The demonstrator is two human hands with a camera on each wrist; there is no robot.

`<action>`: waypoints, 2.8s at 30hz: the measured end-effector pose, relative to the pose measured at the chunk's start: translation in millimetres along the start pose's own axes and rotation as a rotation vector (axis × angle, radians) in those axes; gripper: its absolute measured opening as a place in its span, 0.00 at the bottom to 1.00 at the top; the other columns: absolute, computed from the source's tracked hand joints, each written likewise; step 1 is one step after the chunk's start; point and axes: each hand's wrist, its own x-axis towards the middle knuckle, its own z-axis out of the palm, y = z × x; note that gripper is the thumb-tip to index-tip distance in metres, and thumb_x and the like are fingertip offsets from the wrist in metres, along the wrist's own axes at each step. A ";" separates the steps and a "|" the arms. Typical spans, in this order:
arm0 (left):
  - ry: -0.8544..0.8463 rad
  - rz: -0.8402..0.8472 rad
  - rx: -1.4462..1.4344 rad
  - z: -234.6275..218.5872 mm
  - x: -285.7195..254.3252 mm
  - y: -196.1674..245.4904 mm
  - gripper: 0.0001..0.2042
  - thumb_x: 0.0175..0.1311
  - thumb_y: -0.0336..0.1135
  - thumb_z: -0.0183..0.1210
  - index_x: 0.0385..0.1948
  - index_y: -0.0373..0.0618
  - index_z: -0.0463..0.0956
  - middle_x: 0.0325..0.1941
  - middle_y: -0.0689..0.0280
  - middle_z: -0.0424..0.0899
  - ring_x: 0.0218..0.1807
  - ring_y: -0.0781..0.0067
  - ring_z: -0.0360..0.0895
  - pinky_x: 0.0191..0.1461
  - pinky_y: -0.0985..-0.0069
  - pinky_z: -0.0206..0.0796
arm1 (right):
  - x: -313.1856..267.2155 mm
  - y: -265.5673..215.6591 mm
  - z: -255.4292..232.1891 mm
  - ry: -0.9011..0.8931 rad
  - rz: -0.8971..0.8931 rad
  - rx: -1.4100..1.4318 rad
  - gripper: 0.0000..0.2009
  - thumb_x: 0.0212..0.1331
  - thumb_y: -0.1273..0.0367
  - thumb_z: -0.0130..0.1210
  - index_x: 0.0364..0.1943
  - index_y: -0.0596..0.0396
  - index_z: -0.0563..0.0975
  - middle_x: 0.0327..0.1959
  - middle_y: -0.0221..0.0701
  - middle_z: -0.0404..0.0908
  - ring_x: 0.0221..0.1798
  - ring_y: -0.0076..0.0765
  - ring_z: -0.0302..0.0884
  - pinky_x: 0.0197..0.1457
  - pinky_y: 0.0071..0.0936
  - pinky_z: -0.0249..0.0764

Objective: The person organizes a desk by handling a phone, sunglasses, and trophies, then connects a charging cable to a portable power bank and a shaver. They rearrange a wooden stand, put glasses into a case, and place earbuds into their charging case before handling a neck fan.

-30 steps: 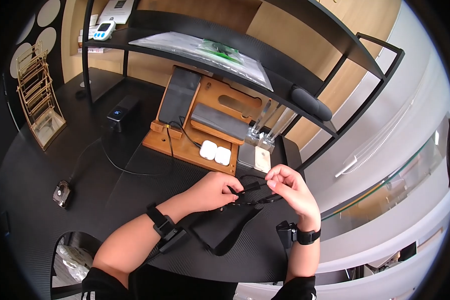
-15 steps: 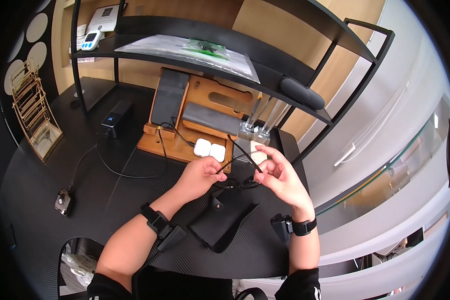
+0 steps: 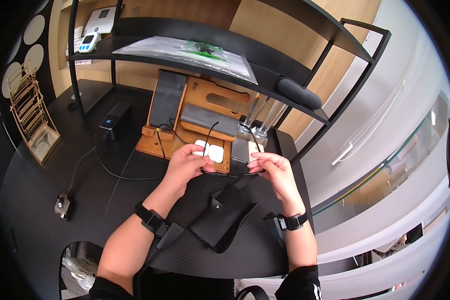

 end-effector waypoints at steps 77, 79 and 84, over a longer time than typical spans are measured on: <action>-0.619 0.154 0.477 30.9 -17.2 -27.6 0.07 0.67 0.30 0.52 0.42 0.38 0.74 0.35 0.67 0.79 0.40 0.79 0.77 0.48 0.79 0.70 | -104.5 -4.2 7.6 0.100 -0.111 -0.880 0.27 0.61 0.55 0.55 0.59 0.55 0.68 0.46 0.47 0.75 0.44 0.49 0.77 0.49 0.34 0.74; -0.648 0.173 0.507 31.1 -18.0 -30.6 0.07 0.66 0.29 0.53 0.42 0.39 0.75 0.36 0.66 0.79 0.41 0.78 0.77 0.49 0.79 0.70 | -96.5 -6.8 27.7 0.066 0.002 -0.895 0.29 0.60 0.52 0.54 0.61 0.55 0.65 0.47 0.51 0.74 0.46 0.52 0.77 0.50 0.37 0.73; -0.750 0.489 0.881 30.9 -27.1 -28.4 0.12 0.54 0.32 0.62 0.40 0.43 0.76 0.41 0.58 0.79 0.45 0.62 0.78 0.50 0.70 0.70 | -71.4 -1.6 46.4 -0.055 0.182 -1.016 0.25 0.55 0.65 0.55 0.58 0.56 0.66 0.46 0.46 0.72 0.35 0.37 0.80 0.34 0.26 0.79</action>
